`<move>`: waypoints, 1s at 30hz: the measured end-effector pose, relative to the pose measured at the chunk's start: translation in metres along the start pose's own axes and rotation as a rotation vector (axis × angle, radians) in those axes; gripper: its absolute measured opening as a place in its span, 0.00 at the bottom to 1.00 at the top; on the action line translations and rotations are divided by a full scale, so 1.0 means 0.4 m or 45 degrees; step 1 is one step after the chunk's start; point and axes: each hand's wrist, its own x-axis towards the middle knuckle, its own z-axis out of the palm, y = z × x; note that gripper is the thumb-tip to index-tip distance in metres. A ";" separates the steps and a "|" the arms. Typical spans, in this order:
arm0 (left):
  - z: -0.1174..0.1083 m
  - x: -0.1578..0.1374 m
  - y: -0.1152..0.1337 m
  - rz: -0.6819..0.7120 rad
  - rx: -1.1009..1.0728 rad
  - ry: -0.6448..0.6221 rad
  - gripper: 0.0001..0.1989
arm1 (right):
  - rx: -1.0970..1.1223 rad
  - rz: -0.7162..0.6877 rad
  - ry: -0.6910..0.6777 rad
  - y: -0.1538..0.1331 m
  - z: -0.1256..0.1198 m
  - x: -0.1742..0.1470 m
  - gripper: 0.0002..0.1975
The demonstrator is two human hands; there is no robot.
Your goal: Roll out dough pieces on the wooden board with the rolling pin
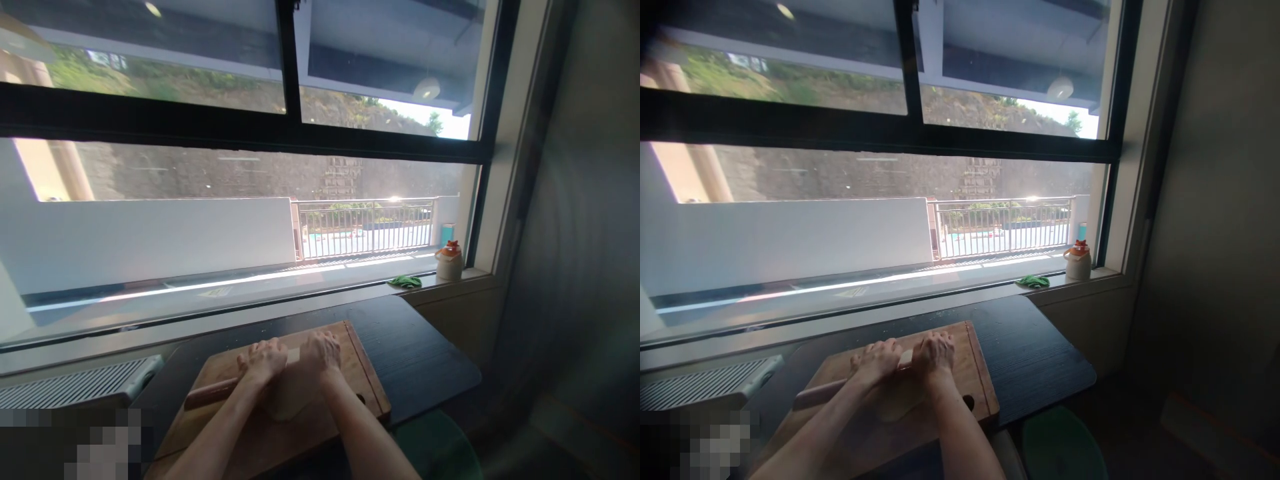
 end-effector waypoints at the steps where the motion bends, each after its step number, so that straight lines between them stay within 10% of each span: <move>1: 0.002 -0.010 0.002 0.005 0.005 0.024 0.21 | 0.014 0.001 0.024 0.007 0.001 -0.017 0.09; 8: -0.004 -0.076 -0.024 0.243 -0.063 0.336 0.19 | 0.014 -0.207 0.203 0.043 0.014 -0.060 0.10; 18: -0.069 -0.118 -0.099 0.102 -0.161 0.057 0.19 | -0.103 -0.252 0.069 0.177 -0.064 -0.044 0.14; 30: 0.008 -0.038 -0.147 -0.124 -0.279 -0.005 0.17 | -0.116 0.046 -0.013 0.065 0.006 -0.007 0.15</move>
